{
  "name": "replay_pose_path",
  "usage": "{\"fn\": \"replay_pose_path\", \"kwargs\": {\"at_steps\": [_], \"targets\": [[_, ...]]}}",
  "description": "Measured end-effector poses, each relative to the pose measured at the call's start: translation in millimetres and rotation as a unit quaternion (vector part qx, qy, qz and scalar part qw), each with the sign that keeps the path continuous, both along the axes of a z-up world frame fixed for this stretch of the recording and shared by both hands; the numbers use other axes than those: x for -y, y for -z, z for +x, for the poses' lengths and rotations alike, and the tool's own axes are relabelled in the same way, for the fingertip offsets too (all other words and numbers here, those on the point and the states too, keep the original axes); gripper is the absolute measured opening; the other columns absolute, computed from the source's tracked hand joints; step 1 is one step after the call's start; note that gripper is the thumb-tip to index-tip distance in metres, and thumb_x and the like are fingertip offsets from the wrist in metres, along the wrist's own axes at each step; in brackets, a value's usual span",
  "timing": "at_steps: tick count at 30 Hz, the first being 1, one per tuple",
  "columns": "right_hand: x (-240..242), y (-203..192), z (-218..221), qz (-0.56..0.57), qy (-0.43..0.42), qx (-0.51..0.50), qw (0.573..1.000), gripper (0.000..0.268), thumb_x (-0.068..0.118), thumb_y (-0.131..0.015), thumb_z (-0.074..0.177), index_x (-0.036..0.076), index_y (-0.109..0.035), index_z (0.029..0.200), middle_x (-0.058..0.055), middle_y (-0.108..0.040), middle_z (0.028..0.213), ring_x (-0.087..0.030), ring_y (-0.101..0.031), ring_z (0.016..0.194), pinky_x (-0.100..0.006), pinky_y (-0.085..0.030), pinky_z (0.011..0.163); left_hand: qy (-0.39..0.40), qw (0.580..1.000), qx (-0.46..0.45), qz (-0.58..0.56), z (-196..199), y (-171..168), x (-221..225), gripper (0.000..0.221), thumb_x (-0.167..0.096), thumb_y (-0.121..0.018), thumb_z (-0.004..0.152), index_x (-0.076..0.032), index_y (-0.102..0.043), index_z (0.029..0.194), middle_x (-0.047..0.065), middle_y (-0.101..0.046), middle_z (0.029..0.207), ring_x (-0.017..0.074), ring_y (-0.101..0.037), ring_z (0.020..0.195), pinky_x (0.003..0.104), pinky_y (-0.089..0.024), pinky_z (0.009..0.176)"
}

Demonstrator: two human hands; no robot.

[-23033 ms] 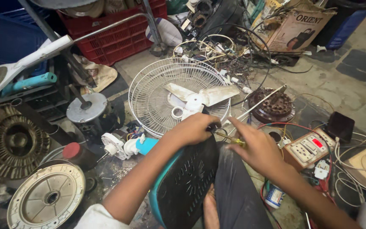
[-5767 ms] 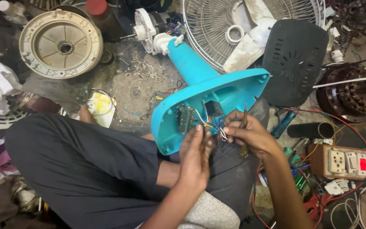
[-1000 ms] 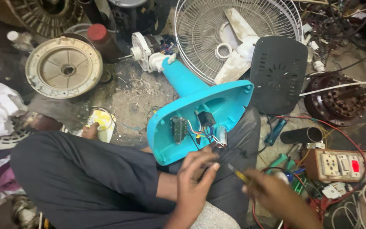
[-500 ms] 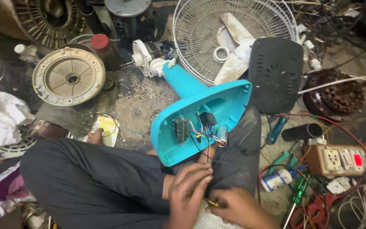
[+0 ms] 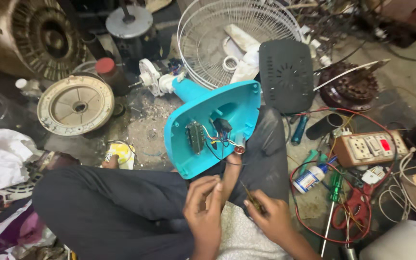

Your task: The person disassembles a blue LG pedestal fan, removes the motor and blades, opens the base cover, and works on the internal wiring. They use a screwdriver to remove screws and manipulate wires inside the base.

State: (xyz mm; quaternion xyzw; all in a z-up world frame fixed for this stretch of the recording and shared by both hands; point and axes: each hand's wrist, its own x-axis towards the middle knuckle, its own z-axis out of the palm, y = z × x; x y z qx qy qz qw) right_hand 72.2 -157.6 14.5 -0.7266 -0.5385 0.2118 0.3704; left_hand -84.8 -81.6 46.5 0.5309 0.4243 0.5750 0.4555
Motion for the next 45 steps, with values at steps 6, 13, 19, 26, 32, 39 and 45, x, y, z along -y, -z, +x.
{"fn": "replay_pose_path", "kwargs": {"at_steps": [6,13,19,26,32,39,45], "targets": [[9.1,-0.7,-10.5,0.202,-0.211,0.253,0.922,0.028,0.037,-0.077,0.080,0.015,-0.066,0.094,-0.014,-0.067,0.093,-0.035,-0.065,0.085,-0.041,-0.052,0.073,-0.033,0.998,0.059,-0.018,-5.9,24.6,9.0,0.005,0.000,-0.070,0.093,0.002,-0.068,0.097,0.010,-0.069,0.106,0.0167,-0.067,0.098,0.030,-0.055,0.087],[-53.2,-34.1,47.3,0.083,-0.028,0.037,0.995,0.025,0.020,-0.072,0.085,0.005,-0.071,0.105,-0.012,-0.074,0.099,-0.031,-0.074,0.088,-0.041,-0.057,0.076,-0.046,0.980,0.138,-0.137,-18.1,71.9,12.2,0.010,-0.009,-0.066,0.097,0.001,-0.068,0.098,0.007,-0.069,0.086,0.0126,-0.063,0.079,0.027,-0.052,0.073],[-136.2,-34.2,94.5,0.011,-0.310,0.241,0.919,0.051,0.011,-0.080,0.070,0.012,-0.069,0.120,-0.013,-0.063,0.121,-0.036,-0.057,0.114,-0.047,-0.045,0.095,0.014,0.973,0.131,-0.192,-19.2,109.5,3.5,0.018,-0.015,-0.061,0.098,0.001,-0.068,0.095,0.008,-0.074,0.083,0.0117,-0.066,0.072,0.026,-0.053,0.068],[-146.5,-22.5,93.1,0.015,-0.297,0.287,0.911,0.052,0.022,-0.085,0.066,0.012,-0.066,0.114,-0.017,-0.057,0.111,-0.038,-0.056,0.108,-0.048,-0.046,0.090,0.024,0.970,0.139,-0.197,-19.3,115.8,0.1,0.019,-0.015,-0.060,0.100,0.002,-0.068,0.094,0.007,-0.071,0.083,0.0109,-0.065,0.073,0.026,-0.053,0.070],[-123.7,-55.7,103.3,0.032,-0.158,0.310,0.937,0.041,0.025,-0.080,0.075,0.010,-0.063,0.109,-0.011,-0.065,0.093,-0.033,-0.065,0.093,-0.046,-0.051,0.078,0.034,0.969,0.142,-0.201,-20.4,113.3,-0.7,0.019,-0.014,-0.059,0.101,0.002,-0.068,0.095,0.007,-0.070,0.084,0.0103,-0.062,0.076,0.026,-0.051,0.072],[-72.0,-77.1,56.0,0.104,0.014,0.304,0.947,0.035,0.028,-0.080,0.077,0.010,-0.072,0.106,-0.012,-0.069,0.097,-0.035,-0.067,0.093,-0.046,-0.052,0.077,0.042,0.970,0.131,-0.202,-19.4,101.5,3.1,0.016,-0.014,-0.060,0.100,0.000,-0.068,0.101,0.005,-0.069,0.087,0.0098,-0.061,0.080,0.025,-0.050,0.075],[-53.7,-59.9,31.5,0.077,0.072,0.172,0.979,0.040,0.029,-0.079,0.081,0.006,-0.071,0.113,-0.015,-0.072,0.107,-0.034,-0.069,0.099,-0.043,-0.054,0.083,0.047,0.972,0.126,-0.192,-18.7,99.4,1.5,0.017,-0.014,-0.061,0.100,-0.001,-0.069,0.107,0.003,-0.068,0.090,0.0090,-0.062,0.083,0.024,-0.049,0.076]]}}
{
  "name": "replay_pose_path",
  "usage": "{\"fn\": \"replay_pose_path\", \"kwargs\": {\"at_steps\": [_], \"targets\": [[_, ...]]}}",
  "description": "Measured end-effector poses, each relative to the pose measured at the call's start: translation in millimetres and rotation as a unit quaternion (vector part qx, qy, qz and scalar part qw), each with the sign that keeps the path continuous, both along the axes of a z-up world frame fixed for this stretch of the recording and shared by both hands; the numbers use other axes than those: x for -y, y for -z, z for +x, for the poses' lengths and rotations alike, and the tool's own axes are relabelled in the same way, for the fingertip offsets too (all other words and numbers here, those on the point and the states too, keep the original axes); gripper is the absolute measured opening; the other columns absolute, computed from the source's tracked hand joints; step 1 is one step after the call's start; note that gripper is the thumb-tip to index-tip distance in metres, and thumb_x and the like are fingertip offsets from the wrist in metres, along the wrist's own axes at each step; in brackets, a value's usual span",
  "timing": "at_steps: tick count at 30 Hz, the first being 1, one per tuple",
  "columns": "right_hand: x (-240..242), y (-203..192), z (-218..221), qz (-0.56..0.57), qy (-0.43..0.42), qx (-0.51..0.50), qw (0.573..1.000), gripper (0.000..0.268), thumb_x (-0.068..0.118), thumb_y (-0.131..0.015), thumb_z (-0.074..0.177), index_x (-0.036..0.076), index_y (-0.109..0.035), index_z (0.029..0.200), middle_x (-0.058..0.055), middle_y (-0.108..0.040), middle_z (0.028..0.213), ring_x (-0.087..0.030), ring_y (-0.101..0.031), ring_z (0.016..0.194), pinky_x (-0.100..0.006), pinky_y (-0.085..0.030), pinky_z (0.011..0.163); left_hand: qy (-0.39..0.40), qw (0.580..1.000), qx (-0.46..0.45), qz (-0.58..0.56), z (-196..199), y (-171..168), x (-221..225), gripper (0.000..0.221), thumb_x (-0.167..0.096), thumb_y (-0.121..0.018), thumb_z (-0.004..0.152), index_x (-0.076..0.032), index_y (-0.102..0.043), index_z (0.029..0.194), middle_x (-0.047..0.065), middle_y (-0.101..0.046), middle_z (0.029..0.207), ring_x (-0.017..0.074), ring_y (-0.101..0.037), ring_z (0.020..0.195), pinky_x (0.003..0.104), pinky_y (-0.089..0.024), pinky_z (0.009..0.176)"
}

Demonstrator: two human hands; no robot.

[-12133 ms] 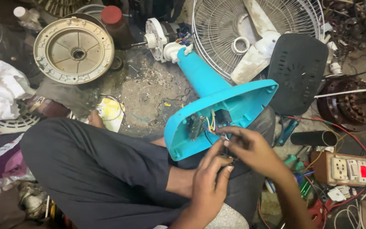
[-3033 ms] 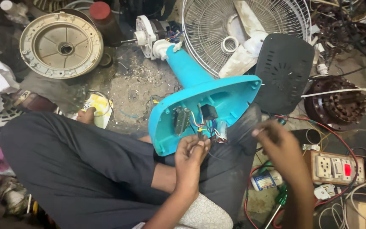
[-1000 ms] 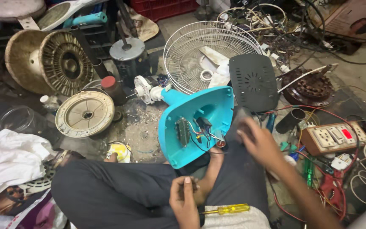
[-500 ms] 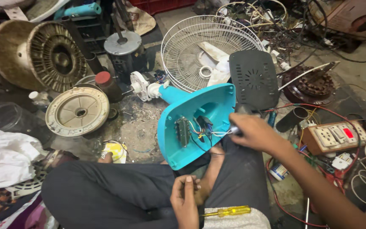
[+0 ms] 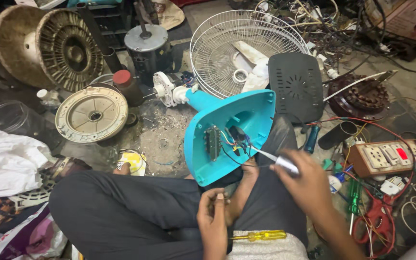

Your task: The person disassembles a blue LG pedestal fan, removes the motor and blades, opens the base cover, and works on the internal wiring. They use a screwdriver to remove screws and manipulate wires inside the base.

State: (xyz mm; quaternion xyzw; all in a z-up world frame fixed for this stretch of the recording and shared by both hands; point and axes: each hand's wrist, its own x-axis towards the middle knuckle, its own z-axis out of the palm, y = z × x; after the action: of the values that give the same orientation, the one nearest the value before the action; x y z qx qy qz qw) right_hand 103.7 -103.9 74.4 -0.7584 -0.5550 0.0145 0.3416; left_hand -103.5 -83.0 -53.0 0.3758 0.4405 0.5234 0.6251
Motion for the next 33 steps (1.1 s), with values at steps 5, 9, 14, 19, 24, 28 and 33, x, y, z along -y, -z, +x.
{"fn": "replay_pose_path", "kwargs": {"at_steps": [5,9,14,19,24,28,33], "targets": [[9.8,37.2,-2.8,-0.023,-0.087,0.008,0.996,0.039,0.029,-0.079,0.079,0.006,-0.070,0.109,-0.013,-0.073,0.105,-0.034,-0.068,0.097,-0.043,-0.052,0.084,0.015,1.000,0.013,-0.022,0.5,9.4,-2.0,0.018,-0.015,-0.063,0.099,-0.001,-0.070,0.106,0.004,-0.070,0.089,0.0096,-0.059,0.079,0.025,-0.045,0.071],[15.6,74.4,-9.8,0.009,-0.074,-0.014,0.997,0.033,0.019,-0.073,0.082,0.006,-0.069,0.112,-0.012,-0.073,0.103,-0.030,-0.070,0.094,-0.041,-0.048,0.081,0.041,0.999,-0.012,-0.029,1.5,24.3,-7.5,0.019,-0.017,-0.064,0.098,0.000,-0.072,0.100,0.004,-0.071,0.085,0.0089,-0.061,0.078,0.024,-0.047,0.071],[16.3,102.9,-3.4,0.054,-0.043,-0.212,0.975,0.029,0.017,-0.066,0.093,0.003,-0.059,0.118,-0.011,-0.073,0.099,-0.021,-0.072,0.095,-0.033,-0.054,0.087,0.065,0.995,-0.021,-0.069,0.7,41.9,-16.0,0.023,-0.021,-0.064,0.096,-0.001,-0.075,0.098,0.004,-0.075,0.087,0.0073,-0.065,0.079,0.022,-0.049,0.072],[18.3,110.0,0.4,0.031,-0.013,-0.240,0.970,0.027,0.020,-0.065,0.094,0.003,-0.060,0.115,-0.010,-0.074,0.098,-0.021,-0.072,0.094,-0.033,-0.054,0.083,0.069,0.985,0.006,-0.160,-5.6,49.6,-16.3,0.024,-0.023,-0.064,0.096,-0.002,-0.076,0.102,0.005,-0.077,0.093,0.0088,-0.065,0.080,0.023,-0.046,0.070],[14.2,105.2,-2.3,0.005,-0.001,-0.202,0.979,0.027,0.021,-0.067,0.093,0.004,-0.064,0.114,-0.010,-0.074,0.096,-0.020,-0.072,0.092,-0.033,-0.054,0.082,0.055,0.971,0.056,-0.227,-10.8,47.2,-20.0,0.025,-0.023,-0.063,0.095,-0.004,-0.074,0.106,0.008,-0.079,0.097,0.0128,-0.070,0.083,0.026,-0.050,0.072],[14.1,100.7,-4.9,0.013,-0.004,-0.186,0.983,0.028,0.021,-0.068,0.093,0.003,-0.064,0.114,-0.011,-0.073,0.098,-0.021,-0.071,0.094,-0.033,-0.054,0.083,0.031,0.964,0.091,-0.249,-13.9,41.7,-18.7,0.024,-0.024,-0.062,0.095,-0.005,-0.072,0.105,0.009,-0.078,0.099,0.0160,-0.069,0.084,0.029,-0.050,0.075],[12.6,98.7,-6.9,0.011,0.003,-0.200,0.980,0.027,0.020,-0.067,0.093,0.002,-0.064,0.114,-0.012,-0.073,0.098,-0.021,-0.072,0.093,-0.033,-0.055,0.082,0.028,0.959,0.111,-0.258,-17.3,37.5,-19.8,0.024,-0.023,-0.061,0.096,-0.004,-0.072,0.105,0.010,-0.077,0.099,0.0169,-0.070,0.087,0.030,-0.050,0.076]]}}
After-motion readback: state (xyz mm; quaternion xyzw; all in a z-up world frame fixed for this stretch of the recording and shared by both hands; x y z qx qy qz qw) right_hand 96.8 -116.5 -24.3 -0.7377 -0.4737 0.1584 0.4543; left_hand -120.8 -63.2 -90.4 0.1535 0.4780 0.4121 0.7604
